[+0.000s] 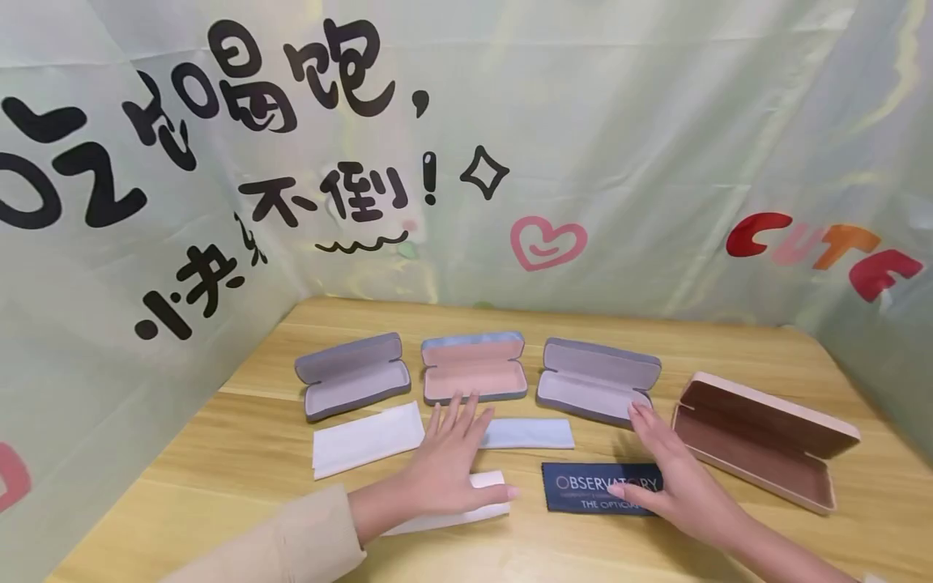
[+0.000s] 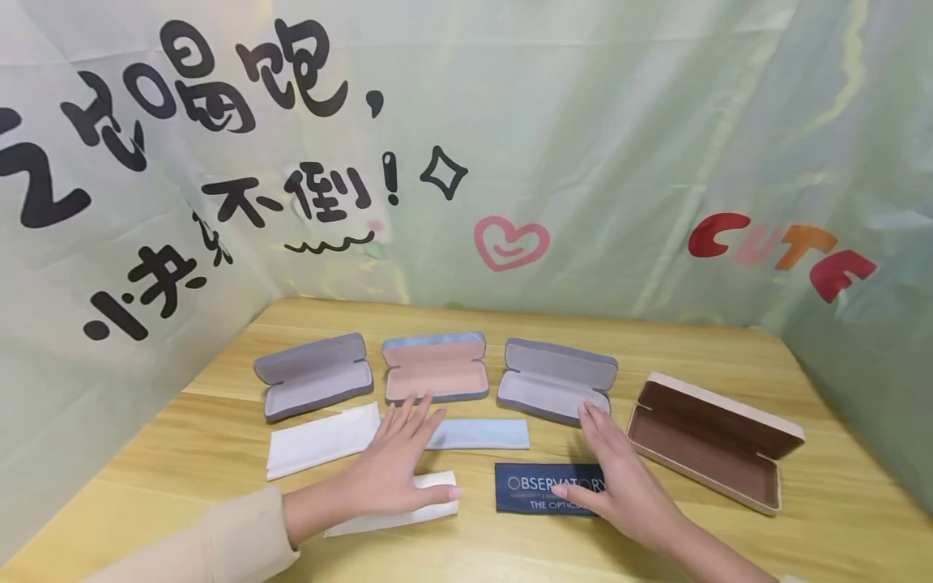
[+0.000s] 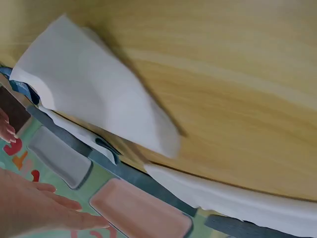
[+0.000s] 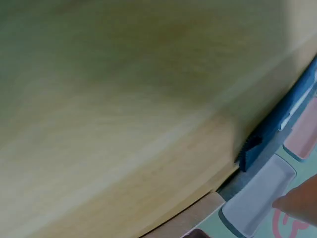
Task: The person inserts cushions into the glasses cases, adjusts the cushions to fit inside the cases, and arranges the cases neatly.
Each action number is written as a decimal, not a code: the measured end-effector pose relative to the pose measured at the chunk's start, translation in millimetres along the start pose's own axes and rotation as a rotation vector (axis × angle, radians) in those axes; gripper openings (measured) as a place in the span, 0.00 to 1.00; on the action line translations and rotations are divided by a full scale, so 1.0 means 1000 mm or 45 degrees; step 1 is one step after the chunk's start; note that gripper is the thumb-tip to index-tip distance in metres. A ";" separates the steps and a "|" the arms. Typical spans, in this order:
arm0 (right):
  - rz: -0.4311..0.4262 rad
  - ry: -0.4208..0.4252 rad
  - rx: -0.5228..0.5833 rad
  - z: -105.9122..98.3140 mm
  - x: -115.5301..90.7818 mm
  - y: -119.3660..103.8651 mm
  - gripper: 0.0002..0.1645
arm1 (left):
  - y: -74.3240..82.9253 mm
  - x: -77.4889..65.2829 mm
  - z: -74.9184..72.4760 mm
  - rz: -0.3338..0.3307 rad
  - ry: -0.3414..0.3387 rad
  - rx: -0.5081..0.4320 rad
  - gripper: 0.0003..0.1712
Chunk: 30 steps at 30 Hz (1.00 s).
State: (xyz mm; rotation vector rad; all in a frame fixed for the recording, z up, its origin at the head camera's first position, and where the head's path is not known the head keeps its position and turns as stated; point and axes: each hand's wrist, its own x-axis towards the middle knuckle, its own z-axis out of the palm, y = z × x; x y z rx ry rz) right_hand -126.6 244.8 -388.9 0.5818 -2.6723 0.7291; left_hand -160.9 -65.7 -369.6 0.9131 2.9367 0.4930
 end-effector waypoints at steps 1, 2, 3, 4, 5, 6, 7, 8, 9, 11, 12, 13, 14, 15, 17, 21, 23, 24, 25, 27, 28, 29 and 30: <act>-0.010 0.002 -0.004 0.001 -0.002 0.001 0.59 | 0.002 0.001 0.001 0.004 -0.010 -0.005 0.57; -0.024 0.007 -0.010 0.001 -0.005 0.003 0.59 | 0.005 0.002 0.001 0.005 -0.021 -0.008 0.57; -0.035 0.012 -0.017 0.002 -0.006 0.004 0.58 | 0.007 0.003 0.002 0.006 -0.029 -0.010 0.57; -0.047 0.020 -0.025 0.003 -0.008 0.006 0.58 | 0.009 0.004 0.003 0.004 -0.037 -0.014 0.57; -0.061 0.034 -0.037 0.004 -0.009 0.007 0.58 | 0.011 0.005 0.003 0.000 -0.045 -0.020 0.57; -0.075 0.047 -0.049 0.005 -0.010 0.008 0.58 | 0.012 0.006 0.004 -0.001 -0.053 -0.025 0.57; -0.082 0.054 -0.058 0.006 -0.010 0.010 0.58 | 0.014 0.007 0.005 -0.005 -0.063 -0.031 0.56; -0.084 0.056 -0.062 0.007 -0.011 0.011 0.58 | 0.016 0.007 0.006 -0.004 -0.070 -0.043 0.56; -0.080 0.057 -0.063 0.008 -0.012 0.013 0.57 | 0.017 0.008 0.007 -0.001 -0.075 -0.049 0.56; -0.064 0.053 -0.064 0.009 -0.013 0.015 0.55 | 0.020 0.009 0.010 0.015 -0.079 -0.054 0.56; -0.055 0.051 -0.064 0.009 -0.014 0.016 0.54 | 0.022 0.010 0.012 0.027 -0.076 -0.050 0.56; -0.051 0.053 -0.069 0.009 -0.015 0.017 0.53 | 0.023 0.010 0.013 0.039 -0.073 -0.045 0.56; -0.051 0.056 -0.071 0.009 -0.015 0.018 0.51 | 0.025 0.011 0.015 0.054 -0.067 -0.044 0.55; -0.054 0.060 -0.073 0.009 -0.015 0.018 0.49 | 0.027 0.012 0.017 0.064 -0.062 -0.052 0.54; -0.062 0.059 -0.078 0.009 -0.015 0.019 0.46 | 0.030 0.013 0.020 0.079 -0.056 -0.097 0.52; -0.050 0.044 -0.071 0.007 -0.015 0.021 0.41 | 0.035 0.015 0.025 0.114 -0.055 -0.195 0.48; -0.002 0.022 -0.068 0.006 -0.014 0.021 0.39 | 0.037 0.017 0.026 0.136 -0.050 -0.206 0.46; 0.025 0.012 -0.069 0.005 -0.014 0.022 0.38 | 0.038 0.017 0.027 0.145 -0.045 -0.202 0.45; 0.028 0.019 -0.065 0.004 -0.013 0.023 0.37 | 0.039 0.018 0.028 0.159 -0.037 -0.197 0.44; 0.053 0.019 -0.086 0.003 -0.012 0.025 0.35 | 0.041 0.019 0.029 0.178 -0.031 -0.195 0.43; 0.053 0.025 -0.099 0.002 -0.012 0.027 0.33 | 0.041 0.020 0.030 0.188 -0.025 -0.193 0.42; 0.052 0.033 -0.122 0.001 -0.012 0.028 0.32 | 0.041 0.020 0.031 0.197 -0.021 -0.196 0.41; 0.041 0.045 -0.134 0.001 -0.012 0.030 0.31 | 0.041 0.021 0.032 0.203 -0.021 -0.201 0.41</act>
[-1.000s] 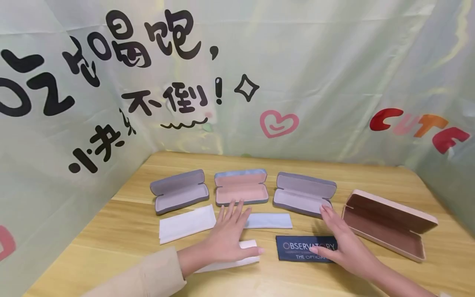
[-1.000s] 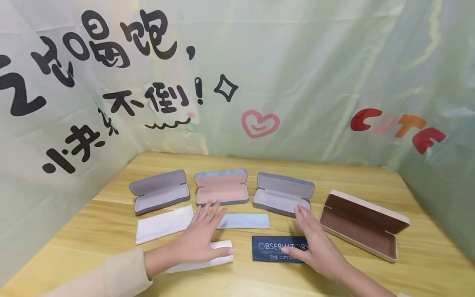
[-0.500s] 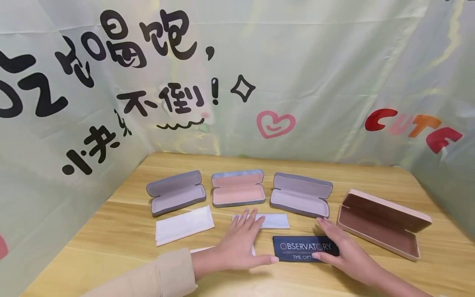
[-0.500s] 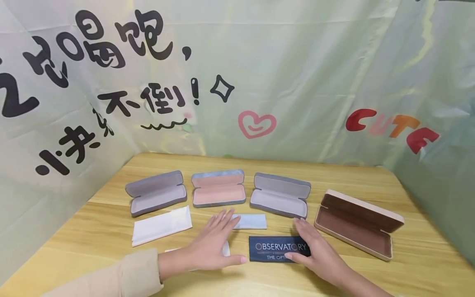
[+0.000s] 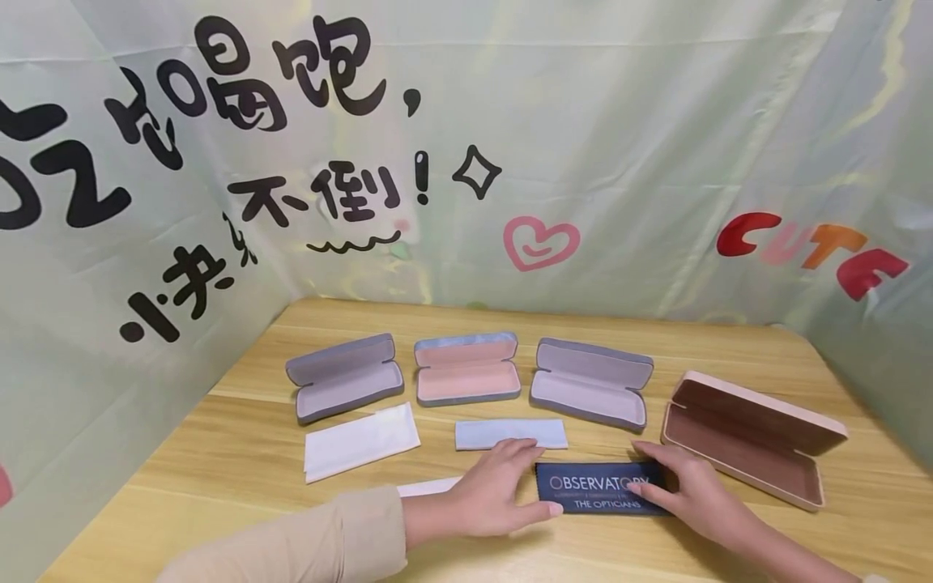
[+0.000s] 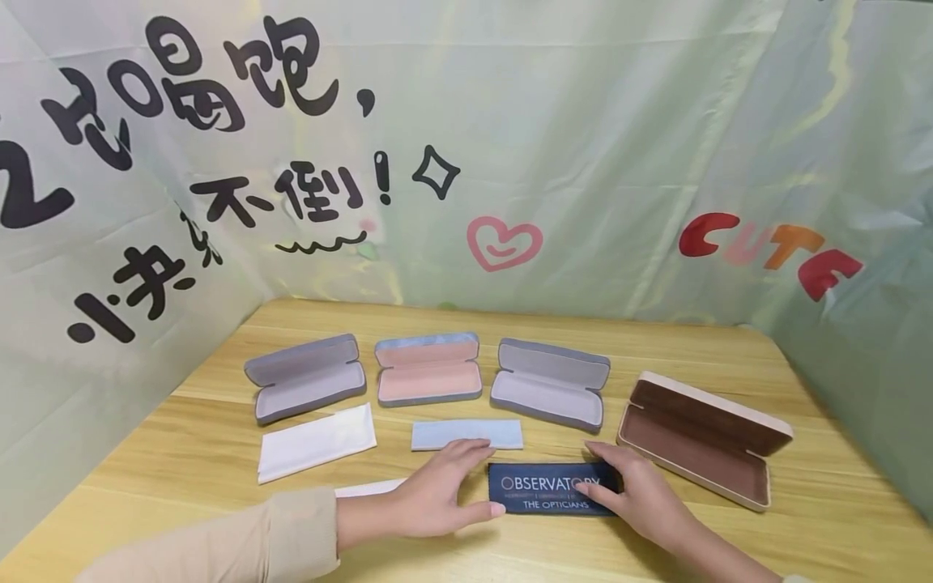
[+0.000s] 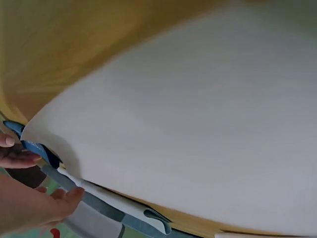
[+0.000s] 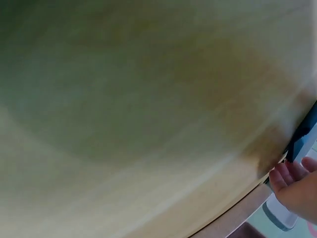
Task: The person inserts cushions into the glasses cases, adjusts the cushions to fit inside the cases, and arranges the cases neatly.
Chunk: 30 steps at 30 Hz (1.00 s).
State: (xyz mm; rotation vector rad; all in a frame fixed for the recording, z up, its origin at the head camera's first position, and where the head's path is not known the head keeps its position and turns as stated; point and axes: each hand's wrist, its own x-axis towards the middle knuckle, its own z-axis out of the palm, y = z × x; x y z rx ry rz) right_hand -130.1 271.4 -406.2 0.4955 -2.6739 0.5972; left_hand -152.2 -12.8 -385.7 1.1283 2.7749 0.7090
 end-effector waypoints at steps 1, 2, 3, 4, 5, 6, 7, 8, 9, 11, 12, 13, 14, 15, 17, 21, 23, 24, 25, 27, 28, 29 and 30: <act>-0.009 0.010 -0.013 0.000 0.000 0.001 0.29 | 0.000 0.001 0.001 0.000 0.000 -0.014 0.40; -0.001 0.001 -0.031 -0.001 0.001 0.001 0.27 | -0.001 0.002 0.002 -0.012 -0.004 -0.037 0.40; -0.006 0.003 -0.045 -0.002 0.001 0.002 0.26 | -0.001 0.003 0.003 -0.025 -0.001 -0.063 0.39; -0.009 -0.004 -0.046 -0.002 0.002 0.002 0.24 | -0.002 0.004 0.005 -0.039 0.004 -0.089 0.39; -0.013 -0.008 -0.043 -0.003 0.002 0.001 0.23 | -0.002 0.006 0.006 -0.055 0.007 -0.117 0.38; -0.016 -0.011 -0.049 -0.003 0.002 0.001 0.22 | -0.002 0.008 0.007 -0.073 0.012 -0.146 0.37; -0.016 -0.020 -0.052 -0.003 0.003 0.001 0.21 | -0.002 0.009 0.008 -0.085 0.019 -0.170 0.36; -0.018 -0.027 -0.056 -0.004 0.003 0.001 0.21 | -0.002 0.011 0.009 -0.093 0.028 -0.184 0.35; -0.016 -0.041 -0.056 -0.004 0.004 0.001 0.21 | -0.002 0.012 0.010 -0.099 0.037 -0.190 0.34; -0.006 -0.063 -0.064 -0.005 0.005 0.000 0.20 | -0.001 0.014 0.011 -0.112 0.055 -0.192 0.31; -0.003 -0.071 -0.080 -0.005 0.005 0.000 0.20 | -0.001 0.015 0.012 -0.117 0.064 -0.189 0.29; -0.005 -0.085 -0.077 -0.005 0.006 0.000 0.20 | 0.000 0.016 0.012 -0.123 0.073 -0.185 0.27; -0.005 -0.097 -0.076 -0.005 0.006 0.000 0.20 | 0.000 0.017 0.013 -0.132 0.079 -0.183 0.26; -0.004 -0.108 -0.078 -0.005 0.006 0.000 0.19 | 0.000 0.018 0.013 -0.143 0.083 -0.186 0.24; -0.019 -0.109 -0.086 -0.005 0.007 0.001 0.19 | 0.001 0.020 0.013 -0.153 0.092 -0.188 0.22; -0.079 -0.072 -0.112 -0.003 0.007 0.003 0.19 | 0.003 0.024 0.013 -0.177 0.108 -0.179 0.19; -0.128 -0.039 -0.119 -0.002 0.007 0.005 0.19 | 0.005 0.026 0.014 -0.196 0.116 -0.165 0.18; -0.148 -0.028 -0.122 -0.001 0.007 0.005 0.19 | 0.006 0.027 0.014 -0.207 0.117 -0.156 0.18; -0.161 -0.027 -0.119 -0.001 0.007 0.006 0.19 | 0.007 0.028 0.014 -0.219 0.118 -0.151 0.17; -0.165 -0.047 -0.104 -0.001 0.008 0.006 0.18 | 0.009 0.029 0.015 -0.240 0.118 -0.141 0.16; -0.156 -0.067 -0.102 -0.002 0.009 0.006 0.18 | 0.010 0.030 0.015 -0.252 0.118 -0.138 0.15; -0.145 -0.095 -0.100 -0.003 0.010 0.005 0.17 | 0.011 0.030 0.015 -0.264 0.116 -0.135 0.14; -0.131 -0.127 -0.100 -0.004 0.010 0.004 0.17 | 0.012 0.031 0.015 -0.274 0.114 -0.129 0.12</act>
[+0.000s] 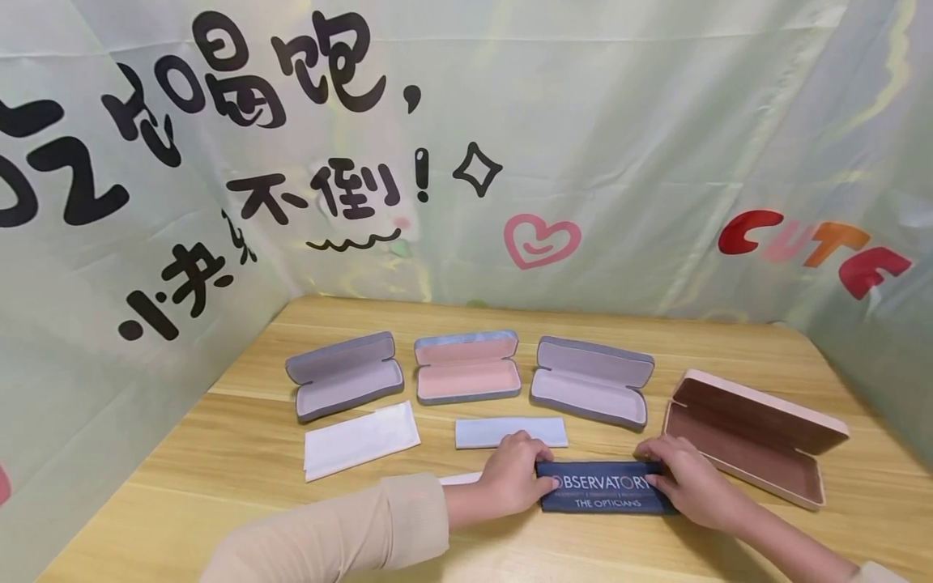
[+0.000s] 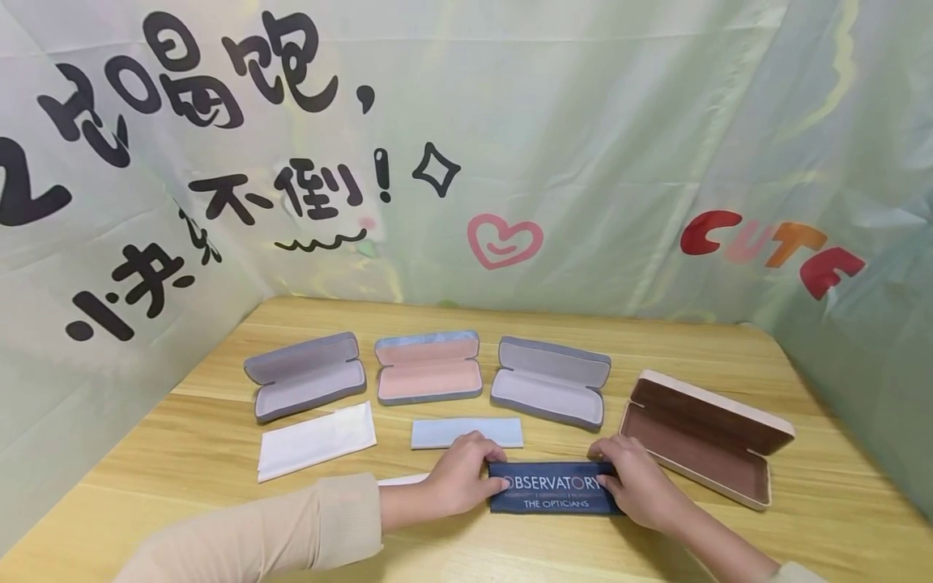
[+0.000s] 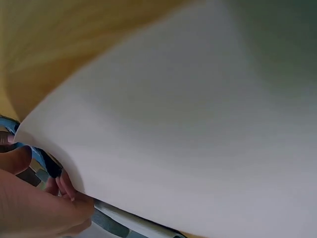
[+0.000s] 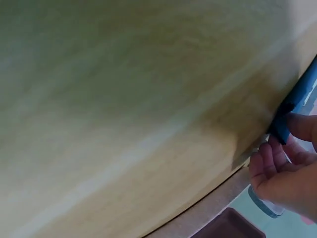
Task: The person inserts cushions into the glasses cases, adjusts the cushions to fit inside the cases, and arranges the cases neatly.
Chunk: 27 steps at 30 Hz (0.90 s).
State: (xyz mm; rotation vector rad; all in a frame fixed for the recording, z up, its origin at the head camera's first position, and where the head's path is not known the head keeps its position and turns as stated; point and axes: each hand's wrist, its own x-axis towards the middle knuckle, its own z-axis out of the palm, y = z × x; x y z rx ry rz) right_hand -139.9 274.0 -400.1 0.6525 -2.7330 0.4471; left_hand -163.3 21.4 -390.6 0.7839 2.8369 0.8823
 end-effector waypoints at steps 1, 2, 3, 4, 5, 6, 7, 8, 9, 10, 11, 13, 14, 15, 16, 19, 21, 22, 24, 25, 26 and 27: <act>0.015 -0.036 0.003 -0.001 0.001 -0.001 0.16 | 0.001 0.000 0.000 -0.010 0.000 0.010 0.11; 0.029 -0.074 0.006 -0.003 0.001 -0.001 0.15 | 0.002 0.000 0.000 -0.018 -0.001 0.021 0.10; 0.040 -0.114 0.009 -0.004 0.002 -0.001 0.15 | 0.002 0.001 0.000 -0.026 -0.003 0.032 0.09; 0.046 -0.149 0.011 -0.005 0.003 -0.002 0.14 | 0.003 0.001 0.000 -0.032 -0.004 0.044 0.09; 0.056 -0.181 0.017 -0.006 0.004 -0.002 0.13 | 0.003 0.001 0.001 -0.033 -0.006 0.058 0.09; 0.065 -0.210 0.023 -0.007 0.005 -0.002 0.13 | 0.004 0.001 0.001 -0.030 -0.008 0.070 0.09; 0.074 -0.235 0.027 -0.007 0.005 -0.002 0.12 | 0.004 0.002 0.000 -0.026 -0.012 0.079 0.09; 0.080 -0.258 0.033 -0.008 0.006 -0.001 0.12 | 0.004 0.002 0.000 -0.018 -0.015 0.081 0.09; 0.091 -0.279 0.035 -0.008 0.007 -0.001 0.11 | 0.004 0.003 0.000 -0.010 -0.021 0.079 0.09; 0.098 -0.290 0.036 -0.009 0.007 -0.001 0.11 | 0.004 0.003 0.000 -0.003 -0.030 0.073 0.09; 0.109 -0.305 0.037 -0.009 0.007 0.000 0.11 | 0.004 0.004 0.000 0.002 -0.040 0.064 0.09; 0.118 -0.326 0.040 -0.008 0.008 0.001 0.10 | 0.004 0.004 0.000 0.004 -0.062 0.043 0.09; 0.128 -0.339 0.045 -0.008 0.008 0.001 0.09 | 0.004 0.005 -0.001 0.003 -0.071 0.034 0.09; 0.139 -0.350 0.047 -0.008 0.008 0.001 0.09 | 0.004 0.005 -0.001 0.000 -0.081 0.030 0.09; 0.142 -0.359 0.052 -0.008 0.008 0.002 0.09 | 0.004 0.005 -0.001 -0.003 -0.087 0.028 0.09; 0.162 -0.390 0.065 -0.009 0.009 0.002 0.08 | 0.004 0.005 -0.002 -0.006 -0.093 0.023 0.09; 0.160 -0.400 0.070 -0.010 0.009 0.002 0.08 | 0.004 0.005 -0.002 -0.002 -0.088 0.006 0.09; 0.156 -0.400 0.072 -0.010 0.009 0.003 0.08 | 0.004 0.004 -0.002 -0.001 -0.085 -0.007 0.08; 0.140 -0.392 0.078 -0.011 0.008 0.003 0.10 | 0.003 0.004 -0.002 0.006 -0.070 -0.029 0.07; 0.132 -0.386 0.084 -0.011 0.007 0.003 0.11 | 0.003 0.004 -0.002 0.008 -0.060 -0.041 0.07; 0.120 -0.368 0.090 -0.011 0.007 0.003 0.13 | 0.003 0.004 -0.002 0.005 -0.052 -0.059 0.06; 0.109 -0.347 0.095 -0.011 0.006 0.003 0.14 | 0.003 0.004 -0.002 0.001 -0.046 -0.079 0.06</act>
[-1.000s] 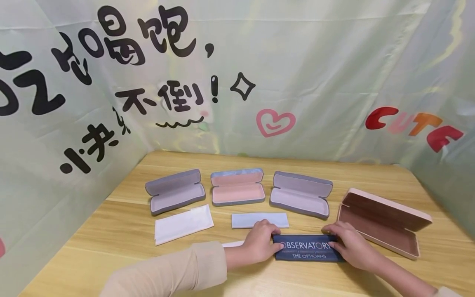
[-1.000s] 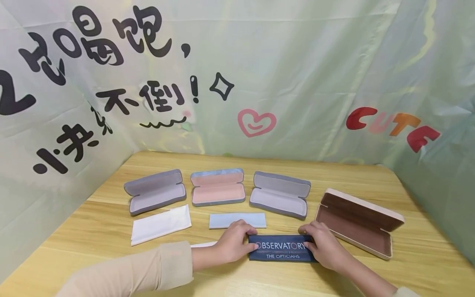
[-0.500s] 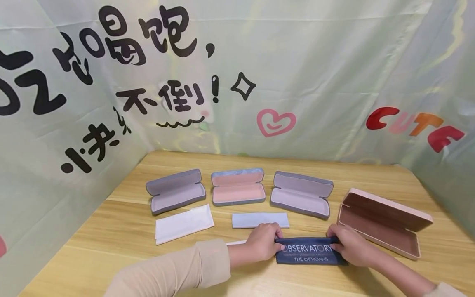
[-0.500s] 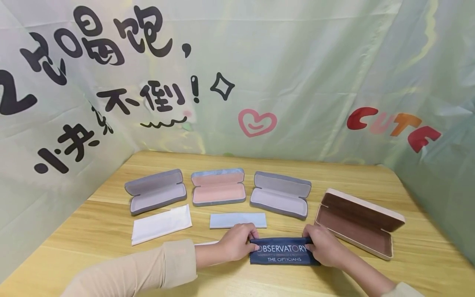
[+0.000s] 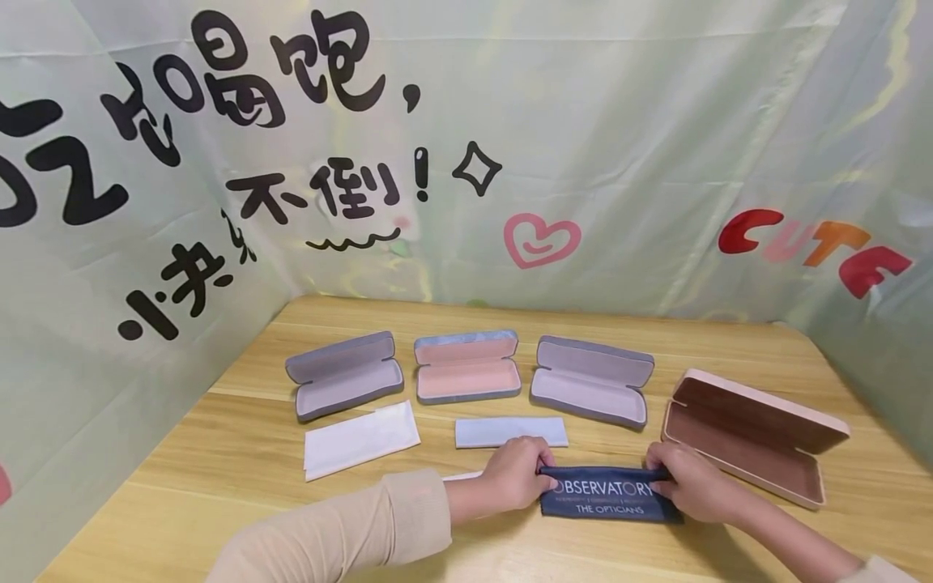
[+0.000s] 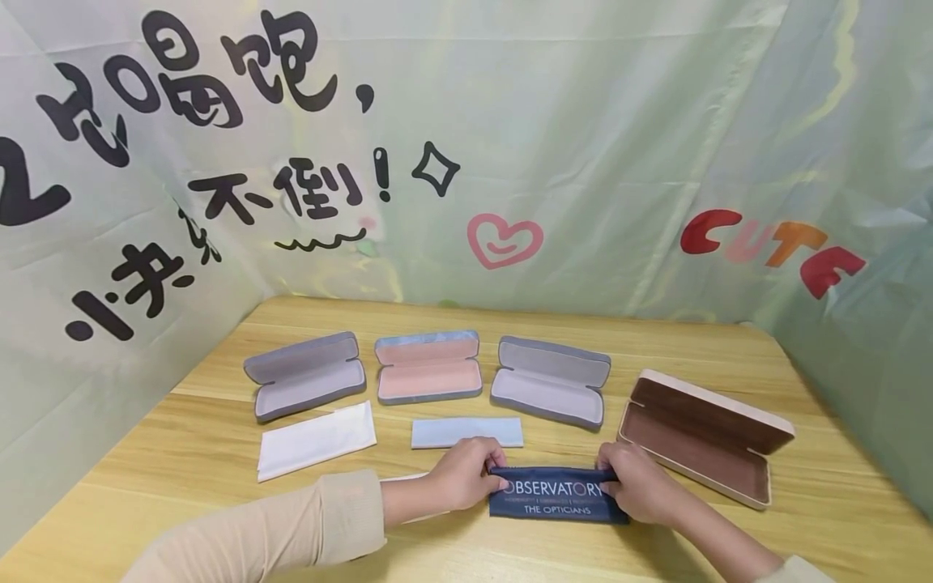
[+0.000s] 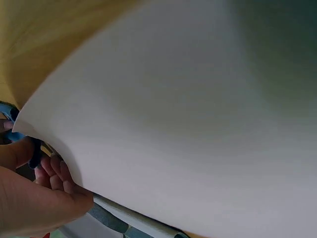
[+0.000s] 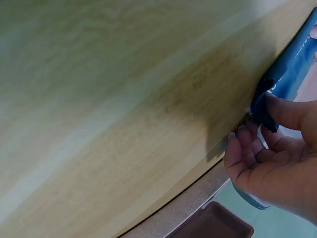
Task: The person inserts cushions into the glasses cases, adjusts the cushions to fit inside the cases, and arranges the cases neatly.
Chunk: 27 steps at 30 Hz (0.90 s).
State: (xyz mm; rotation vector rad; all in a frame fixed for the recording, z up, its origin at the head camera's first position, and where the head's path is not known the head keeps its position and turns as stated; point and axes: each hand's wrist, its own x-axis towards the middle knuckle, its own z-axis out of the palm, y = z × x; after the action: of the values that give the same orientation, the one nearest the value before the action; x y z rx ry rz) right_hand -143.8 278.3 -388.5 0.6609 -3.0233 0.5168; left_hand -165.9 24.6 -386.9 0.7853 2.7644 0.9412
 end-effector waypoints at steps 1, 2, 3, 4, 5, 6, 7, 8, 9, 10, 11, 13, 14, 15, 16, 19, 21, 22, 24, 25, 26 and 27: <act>-0.008 0.018 0.012 0.000 -0.001 0.000 0.15 | 0.000 0.000 0.000 -0.007 0.009 -0.020 0.07; -0.015 0.029 0.027 0.000 -0.001 0.000 0.16 | 0.000 0.001 -0.001 -0.008 0.017 -0.039 0.07; -0.022 0.044 0.043 0.000 -0.002 0.001 0.17 | 0.000 0.001 -0.001 -0.011 0.023 -0.063 0.07; -0.029 0.059 0.058 0.000 -0.003 0.001 0.17 | 0.000 0.001 -0.002 -0.016 0.028 -0.087 0.07; -0.033 0.070 0.076 -0.001 -0.004 0.002 0.17 | 0.000 0.002 -0.002 -0.020 0.033 -0.113 0.07; -0.028 0.069 0.095 -0.002 -0.005 0.002 0.17 | 0.000 0.002 -0.003 -0.020 0.038 -0.142 0.07; -0.015 0.065 0.121 -0.003 -0.005 0.002 0.17 | 0.000 0.003 -0.003 -0.017 0.040 -0.173 0.07; -0.002 0.063 0.147 -0.004 -0.006 0.003 0.16 | 0.001 0.004 -0.004 -0.013 0.042 -0.201 0.06; 0.014 0.061 0.176 -0.005 -0.007 0.003 0.16 | 0.001 0.004 -0.004 -0.013 0.045 -0.229 0.07; 0.028 0.053 0.212 -0.006 -0.007 0.003 0.14 | 0.002 0.005 -0.005 -0.016 0.045 -0.260 0.07; 0.055 0.046 0.243 -0.008 -0.008 0.003 0.12 | 0.002 0.006 -0.005 -0.019 0.044 -0.291 0.07; 0.105 0.030 0.301 -0.011 -0.008 0.004 0.07 | 0.004 0.008 -0.007 -0.040 0.028 -0.358 0.07; 0.124 0.018 0.342 -0.012 -0.009 0.005 0.05 | 0.004 0.010 -0.008 -0.052 0.024 -0.379 0.07; 0.138 0.007 0.380 -0.013 -0.009 0.006 0.05 | 0.005 0.012 -0.010 -0.066 0.020 -0.405 0.07; 0.155 -0.004 0.418 -0.014 -0.010 0.007 0.04 | 0.006 0.014 -0.011 -0.078 0.014 -0.432 0.07; 0.201 -0.023 0.525 -0.016 -0.013 0.008 0.05 | 0.007 0.019 -0.014 -0.104 0.022 -0.485 0.07; 0.238 -0.025 0.585 -0.018 -0.014 0.008 0.06 | 0.007 0.022 -0.014 -0.106 0.040 -0.506 0.07; 0.264 -0.028 0.615 -0.018 -0.015 0.008 0.07 | 0.008 0.023 -0.015 -0.109 0.043 -0.515 0.08; 0.314 -0.036 0.678 -0.021 -0.016 0.009 0.09 | 0.009 0.026 -0.015 -0.112 0.056 -0.530 0.08; 0.338 -0.043 0.716 -0.022 -0.016 0.010 0.10 | 0.010 0.027 -0.015 -0.112 0.064 -0.539 0.08; 0.355 -0.043 0.752 -0.023 -0.016 0.011 0.11 | 0.011 0.029 -0.014 -0.110 0.075 -0.550 0.08; 0.365 -0.039 0.780 -0.024 -0.017 0.012 0.11 | 0.013 0.031 -0.015 -0.112 0.088 -0.569 0.08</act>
State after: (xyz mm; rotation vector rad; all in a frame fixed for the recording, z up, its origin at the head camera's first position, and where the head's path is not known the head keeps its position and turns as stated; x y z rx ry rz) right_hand -134.8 302.9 -370.3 0.2222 -2.9839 1.4842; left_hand -190.5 41.0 -366.0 0.5600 2.4664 1.5131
